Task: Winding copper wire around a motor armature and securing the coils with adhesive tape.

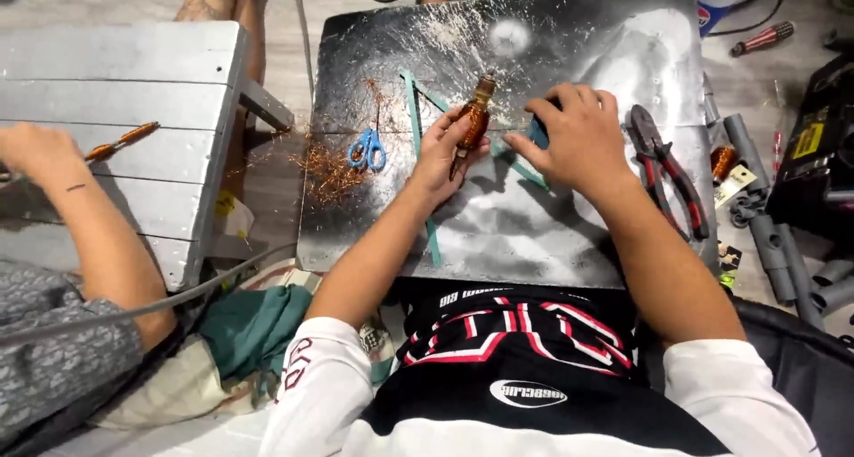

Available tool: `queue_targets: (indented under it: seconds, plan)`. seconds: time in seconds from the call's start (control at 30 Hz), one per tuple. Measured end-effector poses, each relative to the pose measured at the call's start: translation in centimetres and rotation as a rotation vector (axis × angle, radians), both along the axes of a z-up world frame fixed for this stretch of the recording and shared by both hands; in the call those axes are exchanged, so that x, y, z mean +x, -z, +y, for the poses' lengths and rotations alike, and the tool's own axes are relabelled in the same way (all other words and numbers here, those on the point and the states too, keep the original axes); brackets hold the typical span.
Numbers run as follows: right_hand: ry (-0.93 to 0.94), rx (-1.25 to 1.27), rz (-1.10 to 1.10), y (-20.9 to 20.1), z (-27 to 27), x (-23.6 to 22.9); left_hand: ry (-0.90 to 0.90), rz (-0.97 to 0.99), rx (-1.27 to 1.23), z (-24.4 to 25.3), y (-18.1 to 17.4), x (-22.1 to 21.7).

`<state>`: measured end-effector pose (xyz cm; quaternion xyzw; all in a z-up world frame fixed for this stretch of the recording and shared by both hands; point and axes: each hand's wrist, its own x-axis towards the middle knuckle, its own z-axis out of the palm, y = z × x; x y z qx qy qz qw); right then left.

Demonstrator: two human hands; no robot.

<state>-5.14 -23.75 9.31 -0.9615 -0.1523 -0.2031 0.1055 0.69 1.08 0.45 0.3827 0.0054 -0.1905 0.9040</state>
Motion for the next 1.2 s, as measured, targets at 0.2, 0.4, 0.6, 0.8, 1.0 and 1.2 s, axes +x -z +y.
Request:
queue_targets:
  seconds: [0.2, 0.4, 0.6, 0.8, 1.0, 1.2]
  plan:
    - [-0.163, -0.049, -0.120, 1.6, 0.4, 0.9, 0.042, 0.021, -0.004, 0.1, -0.7, 0.4]
    - [-0.124, -0.060, -0.207, 0.3, 1.5, 0.1, 0.132, 0.077, 0.036, 0.4, -1.1, 0.2]
    - [-0.104, -0.031, -0.128, -0.2, 0.9, 0.1, 0.053, -0.019, 0.034, 0.1, -0.5, 0.1]
    - [0.054, -0.048, 0.103, -0.2, -0.5, 0.4, -0.007, -0.058, -0.014, 0.7, 2.2, 1.3]
    - [-0.069, -0.010, -0.048, -0.1, -0.4, 0.5, 0.053, -0.071, -0.036, 0.3, 0.0, 0.4]
    - [-0.216, -0.078, -0.175, 0.5, 0.0, 0.9, 0.074, -0.060, -0.031, 0.5, -0.8, 1.0]
